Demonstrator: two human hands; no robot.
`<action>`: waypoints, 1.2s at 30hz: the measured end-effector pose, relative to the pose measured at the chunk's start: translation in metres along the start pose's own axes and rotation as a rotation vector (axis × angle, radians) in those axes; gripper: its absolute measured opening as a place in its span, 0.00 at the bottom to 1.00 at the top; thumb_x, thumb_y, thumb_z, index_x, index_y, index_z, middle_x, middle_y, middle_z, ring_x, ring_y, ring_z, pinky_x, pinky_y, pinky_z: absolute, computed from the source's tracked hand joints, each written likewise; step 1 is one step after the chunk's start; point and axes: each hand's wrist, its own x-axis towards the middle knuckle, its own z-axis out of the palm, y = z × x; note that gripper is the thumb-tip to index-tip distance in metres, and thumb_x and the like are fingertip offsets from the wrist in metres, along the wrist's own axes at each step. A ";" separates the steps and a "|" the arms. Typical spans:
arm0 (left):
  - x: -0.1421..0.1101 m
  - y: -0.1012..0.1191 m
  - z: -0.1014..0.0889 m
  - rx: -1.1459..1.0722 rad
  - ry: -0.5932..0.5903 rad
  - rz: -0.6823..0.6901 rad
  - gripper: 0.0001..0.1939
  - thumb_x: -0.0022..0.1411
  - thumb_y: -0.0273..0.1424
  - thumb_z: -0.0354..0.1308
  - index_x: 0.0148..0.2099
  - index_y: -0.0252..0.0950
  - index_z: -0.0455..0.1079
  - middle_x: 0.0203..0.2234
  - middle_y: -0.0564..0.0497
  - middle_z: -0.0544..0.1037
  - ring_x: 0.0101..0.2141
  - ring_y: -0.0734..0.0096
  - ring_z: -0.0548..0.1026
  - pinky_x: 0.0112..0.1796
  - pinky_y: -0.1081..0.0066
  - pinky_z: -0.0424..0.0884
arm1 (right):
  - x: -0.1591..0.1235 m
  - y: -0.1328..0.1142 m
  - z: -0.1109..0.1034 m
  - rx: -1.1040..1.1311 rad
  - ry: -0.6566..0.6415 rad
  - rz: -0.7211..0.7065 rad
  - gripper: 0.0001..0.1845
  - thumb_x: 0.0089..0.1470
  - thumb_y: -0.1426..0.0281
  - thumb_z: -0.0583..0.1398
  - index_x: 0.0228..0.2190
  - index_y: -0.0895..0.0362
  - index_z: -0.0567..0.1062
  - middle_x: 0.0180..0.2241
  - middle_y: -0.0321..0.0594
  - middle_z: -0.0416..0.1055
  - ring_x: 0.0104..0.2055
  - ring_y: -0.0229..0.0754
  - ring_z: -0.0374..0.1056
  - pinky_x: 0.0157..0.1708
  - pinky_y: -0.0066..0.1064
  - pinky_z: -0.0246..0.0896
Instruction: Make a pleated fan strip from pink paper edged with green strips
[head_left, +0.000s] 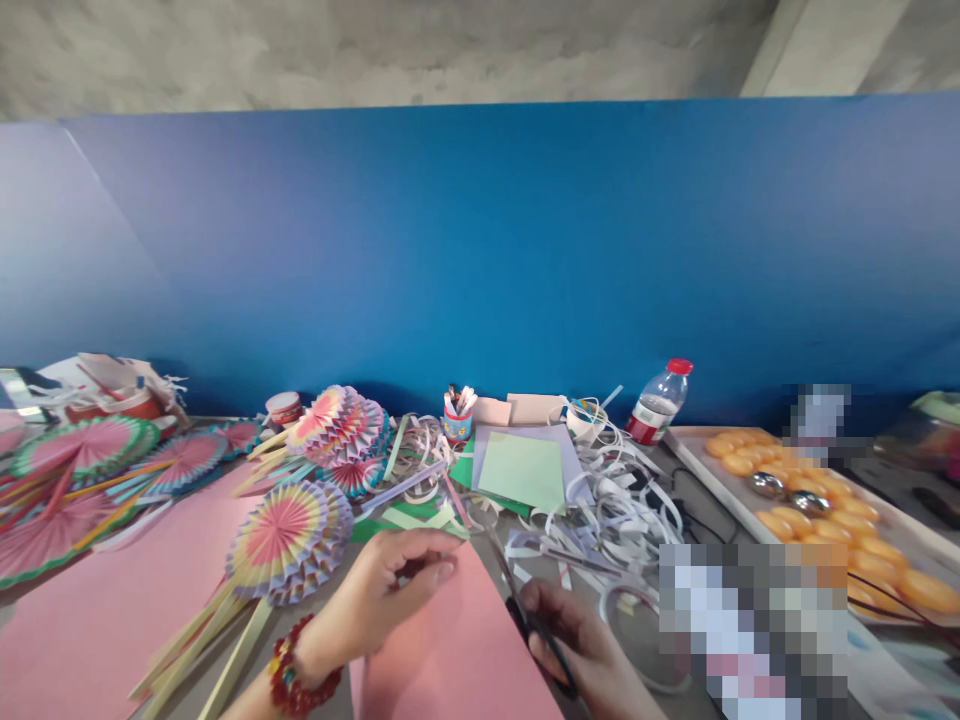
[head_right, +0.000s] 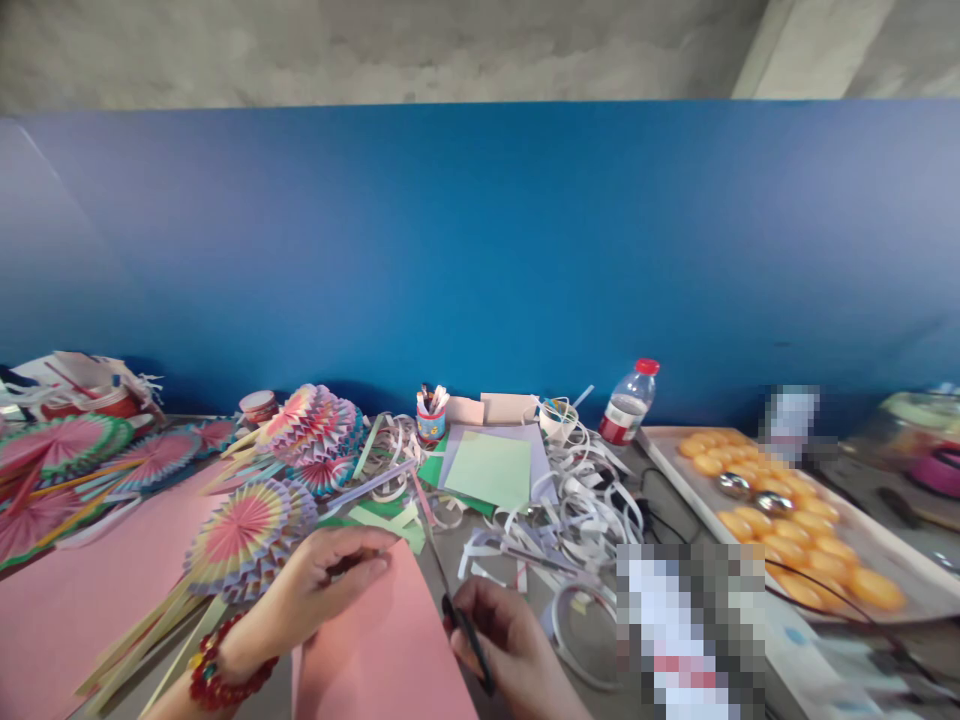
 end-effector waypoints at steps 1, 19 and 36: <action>0.000 0.000 -0.001 0.010 -0.001 0.003 0.12 0.66 0.34 0.53 0.42 0.33 0.76 0.27 0.52 0.77 0.27 0.74 0.72 0.28 0.80 0.66 | 0.001 0.003 -0.002 -0.002 0.014 -0.030 0.32 0.41 0.40 0.65 0.28 0.56 0.67 0.24 0.33 0.61 0.26 0.34 0.54 0.26 0.25 0.50; -0.089 0.000 0.059 0.607 0.095 0.507 0.13 0.68 0.24 0.46 0.41 0.36 0.73 0.35 0.46 0.80 0.36 0.66 0.78 0.37 0.72 0.75 | 0.013 0.010 -0.030 -0.393 0.393 -0.300 0.17 0.54 0.55 0.64 0.32 0.56 0.71 0.28 0.37 0.68 0.28 0.37 0.60 0.30 0.29 0.56; -0.132 -0.059 0.052 0.877 -0.154 0.601 0.23 0.67 0.39 0.55 0.61 0.38 0.65 0.61 0.49 0.68 0.61 0.60 0.64 0.58 0.64 0.67 | -0.027 0.001 -0.062 -1.381 0.589 -0.031 0.11 0.53 0.58 0.60 0.30 0.52 0.72 0.28 0.34 0.76 0.28 0.39 0.70 0.24 0.26 0.50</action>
